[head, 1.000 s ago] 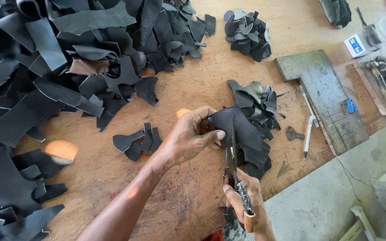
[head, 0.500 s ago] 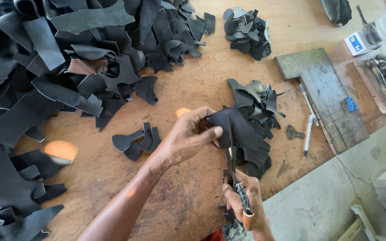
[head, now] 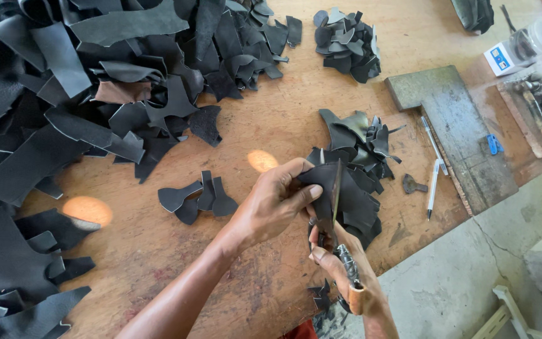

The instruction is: The person picks up dark leather offcut pieces one at a time from a large pile on a wooden workbench and trims their edges with scissors, placing trimmed pieces aside and discarding scraps. The person repeats this trimming cycle continuously across the workbench.

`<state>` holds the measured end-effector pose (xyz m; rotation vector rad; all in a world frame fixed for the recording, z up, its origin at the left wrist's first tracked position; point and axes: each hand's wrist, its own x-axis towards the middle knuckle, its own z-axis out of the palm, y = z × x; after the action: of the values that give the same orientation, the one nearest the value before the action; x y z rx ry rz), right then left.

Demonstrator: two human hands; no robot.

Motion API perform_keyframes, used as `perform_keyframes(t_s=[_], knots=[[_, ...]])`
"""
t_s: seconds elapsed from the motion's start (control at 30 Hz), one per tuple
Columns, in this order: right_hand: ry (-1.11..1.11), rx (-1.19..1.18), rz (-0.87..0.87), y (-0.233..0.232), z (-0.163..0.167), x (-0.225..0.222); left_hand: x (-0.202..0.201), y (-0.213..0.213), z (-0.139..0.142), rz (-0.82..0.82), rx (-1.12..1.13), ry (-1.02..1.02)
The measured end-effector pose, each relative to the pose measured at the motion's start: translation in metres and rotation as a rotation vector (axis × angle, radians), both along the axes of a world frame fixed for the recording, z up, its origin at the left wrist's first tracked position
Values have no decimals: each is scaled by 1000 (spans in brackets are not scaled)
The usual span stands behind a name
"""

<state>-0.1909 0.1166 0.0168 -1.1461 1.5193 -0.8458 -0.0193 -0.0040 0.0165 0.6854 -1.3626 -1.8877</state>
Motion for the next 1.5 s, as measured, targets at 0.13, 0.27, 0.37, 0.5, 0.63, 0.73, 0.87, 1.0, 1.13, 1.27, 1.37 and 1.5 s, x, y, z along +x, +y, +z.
perform_keyframes(t_s=[0.13,0.27,0.37,0.5,0.63,0.73,0.87,1.0,1.13,1.27,1.37,1.5], knots=[[24,9,-21,-4,2,2,-2,2,-2,-2,56,15],[33,-47,12,-2,-2,-2,-3,2,-6,-1,66,57],[57,-62,18,-1,-6,-3,-4,2,-7,-15,113,106],[58,-54,-12,1,-9,-2,-3,4,-6,-7,196,119],[20,-134,14,4,-14,-3,-6,7,-7,4,288,193],[-35,-173,10,6,-20,-3,-8,10,-10,13,318,213],[-49,-106,-58,8,-25,-1,-11,13,-17,21,366,298],[-38,-93,-91,7,-28,3,-14,16,-20,28,449,362],[-79,-124,-92,7,-26,7,-16,21,-20,34,533,432],[-104,-144,-108,8,-25,10,-16,24,-17,36,571,417],[-131,-138,-92,9,-26,10,-15,23,-12,90,439,259],[-83,-188,-22,9,-24,12,-13,25,-5,264,102,-31]])
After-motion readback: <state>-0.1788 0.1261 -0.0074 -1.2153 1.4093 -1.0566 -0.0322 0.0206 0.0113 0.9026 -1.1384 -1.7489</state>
